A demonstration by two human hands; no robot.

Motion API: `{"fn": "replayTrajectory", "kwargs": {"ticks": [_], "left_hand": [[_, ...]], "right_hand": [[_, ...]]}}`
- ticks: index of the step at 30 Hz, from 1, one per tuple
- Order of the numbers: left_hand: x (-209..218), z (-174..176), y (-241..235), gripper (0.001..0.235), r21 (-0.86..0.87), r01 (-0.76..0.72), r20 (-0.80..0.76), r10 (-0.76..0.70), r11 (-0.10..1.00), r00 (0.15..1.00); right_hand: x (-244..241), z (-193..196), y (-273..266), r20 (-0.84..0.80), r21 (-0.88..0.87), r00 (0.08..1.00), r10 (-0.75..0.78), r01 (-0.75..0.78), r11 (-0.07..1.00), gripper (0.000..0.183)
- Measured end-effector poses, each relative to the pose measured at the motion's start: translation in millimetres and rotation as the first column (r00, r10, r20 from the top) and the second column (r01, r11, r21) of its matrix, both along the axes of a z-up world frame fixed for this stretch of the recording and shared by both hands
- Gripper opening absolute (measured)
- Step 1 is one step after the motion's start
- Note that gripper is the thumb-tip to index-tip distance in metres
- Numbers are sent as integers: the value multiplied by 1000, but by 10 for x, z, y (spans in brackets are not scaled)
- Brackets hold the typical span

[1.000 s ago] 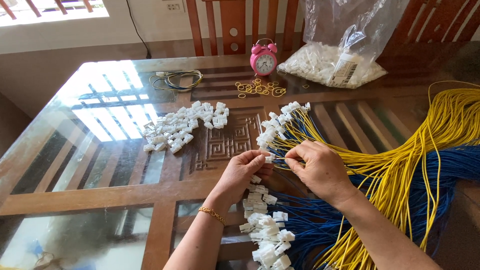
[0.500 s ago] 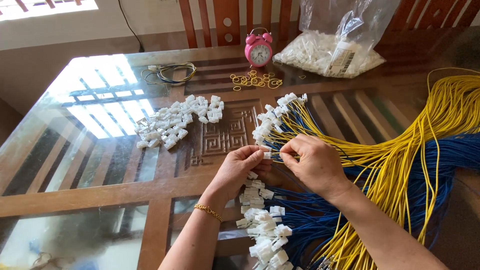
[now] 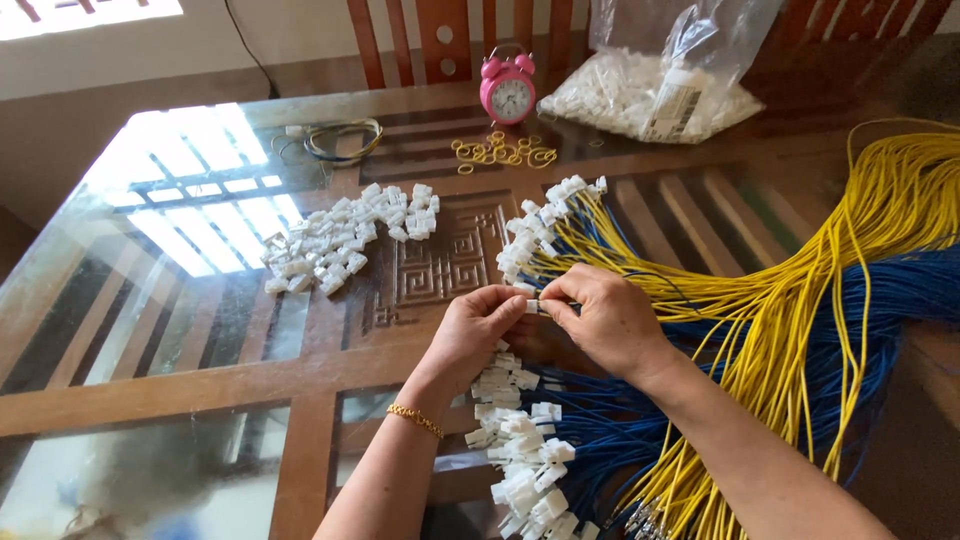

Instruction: The person assembles fiber optic cables by inserting the ends of yellow and blue cables into white plastic connectors. They work at a glass table, handling the cables and connectors by hand, and placing the finished assemblies on the table surface.

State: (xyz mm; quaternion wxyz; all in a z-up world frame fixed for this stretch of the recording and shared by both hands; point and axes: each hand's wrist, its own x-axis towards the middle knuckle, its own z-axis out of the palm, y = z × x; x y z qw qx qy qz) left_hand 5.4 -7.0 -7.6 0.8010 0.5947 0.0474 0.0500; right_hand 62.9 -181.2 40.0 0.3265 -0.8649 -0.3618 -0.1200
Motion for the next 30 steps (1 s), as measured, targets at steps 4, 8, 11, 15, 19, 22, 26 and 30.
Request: {"fn": "replayTrajectory", "kwargs": {"ticks": [4, 8, 11, 15, 19, 22, 26, 30], "left_hand": [[-35, 95, -17, 30, -10, -6, -4, 6, 1000, 1000], [1, 48, 3, 34, -68, -51, -8, 51, 996, 999], [-17, 113, -9, 37, -106, -87, -16, 85, 991, 996], [20, 56, 2, 39, -219, -119, -29, 116, 968, 993], [59, -28, 22, 39, -354, -127, -30, 124, 927, 992], [34, 6, 25, 36, -361, -141, -45, 134, 922, 990], [45, -29, 7, 35, -373, -136, -36, 132, 918, 991], [26, 39, 28, 35, -357, -133, -33, 130, 925, 991]], "right_hand": [[-84, 214, -16, 124, 3, 991, 50, -51, 999, 4], [-106, 235, -52, 143, -141, 982, 122, -101, 985, 5], [-103, 186, -70, -8, -262, 994, 112, -110, 959, 9], [-100, 256, -95, -152, -298, 987, 56, -100, 949, 15], [-164, 267, -88, -182, -318, 978, 98, -153, 935, 14], [-150, 133, -55, -175, -491, 983, 59, -139, 860, 27], [-102, -32, -39, -146, -524, 987, 69, -137, 841, 24], [-22, -147, -39, -189, -430, 978, 91, -166, 887, 19]]}}
